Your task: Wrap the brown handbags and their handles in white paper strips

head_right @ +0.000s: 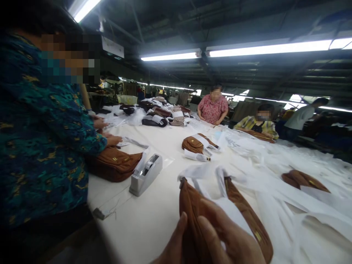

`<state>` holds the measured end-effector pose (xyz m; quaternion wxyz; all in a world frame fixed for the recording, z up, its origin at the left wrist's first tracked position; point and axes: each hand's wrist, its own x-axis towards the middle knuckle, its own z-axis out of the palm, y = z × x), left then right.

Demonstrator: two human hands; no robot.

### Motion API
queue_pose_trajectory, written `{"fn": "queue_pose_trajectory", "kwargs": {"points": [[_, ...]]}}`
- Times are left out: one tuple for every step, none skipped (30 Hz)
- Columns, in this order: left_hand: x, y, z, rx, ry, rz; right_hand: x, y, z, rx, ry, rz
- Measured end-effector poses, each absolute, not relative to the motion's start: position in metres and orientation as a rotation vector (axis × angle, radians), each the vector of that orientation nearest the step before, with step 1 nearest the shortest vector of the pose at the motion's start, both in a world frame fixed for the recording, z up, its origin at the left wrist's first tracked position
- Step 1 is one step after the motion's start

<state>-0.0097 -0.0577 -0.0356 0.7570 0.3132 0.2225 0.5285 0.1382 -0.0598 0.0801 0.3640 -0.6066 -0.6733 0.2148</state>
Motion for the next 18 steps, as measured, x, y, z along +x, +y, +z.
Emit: {"fn": "queue_pose_trajectory", "kwargs": {"points": [[-0.015,-0.057,-0.044,0.647,0.499,1.131,0.145,-0.061,0.08,-1.586,-1.715,0.458],[-0.021,-0.056,-0.052,0.572,0.518,1.111,0.153,-0.06,0.075,-1.617,-1.697,0.365],[-0.026,-0.054,-0.059,0.475,0.545,1.101,0.162,-0.056,0.065,-1.648,-1.685,0.285],[-0.031,-0.052,-0.065,0.373,0.576,1.102,0.17,-0.05,0.05,-1.673,-1.731,0.237],[-0.035,-0.05,-0.07,0.283,0.605,1.113,0.178,-0.044,0.031,-1.686,-1.832,0.225],[-0.036,-0.048,-0.074,0.216,0.636,1.132,0.183,-0.04,0.01,-1.679,-1.954,0.217],[-0.037,-0.047,-0.075,0.186,0.67,1.16,0.187,-0.036,-0.012,-1.676,-2.123,0.239],[-0.036,-0.045,-0.076,0.195,0.702,1.184,0.189,-0.035,-0.031,-1.685,-2.234,0.228],[-0.035,-0.044,-0.075,0.211,0.734,1.194,0.189,-0.035,-0.047,-1.687,-2.322,0.201],[-0.034,-0.043,-0.073,0.229,0.765,1.197,0.188,-0.036,-0.059,-1.69,-2.389,0.179],[-0.033,-0.043,-0.07,0.249,0.79,1.193,0.186,-0.039,-0.067,-1.69,-2.426,0.152],[-0.033,-0.042,-0.068,0.275,0.804,1.185,0.184,-0.042,-0.071,-1.687,-2.449,0.132],[-0.033,-0.042,-0.065,0.306,0.805,1.173,0.182,-0.046,-0.071,-1.682,-2.457,0.115],[-0.033,-0.041,-0.062,0.336,0.804,1.162,0.18,-0.05,-0.07,-1.679,-2.449,0.095],[-0.034,-0.041,-0.06,0.364,0.804,1.157,0.177,-0.053,-0.068,-1.68,-2.429,0.076],[-0.035,-0.041,-0.059,0.387,0.805,1.156,0.176,-0.055,-0.064,-1.682,-2.399,0.068],[-0.036,-0.041,-0.059,0.4,0.812,1.159,0.176,-0.056,-0.06,-1.677,-2.371,0.094],[-0.036,-0.041,-0.06,0.407,0.821,1.164,0.178,-0.054,-0.054,-1.667,-2.344,0.165]]}}
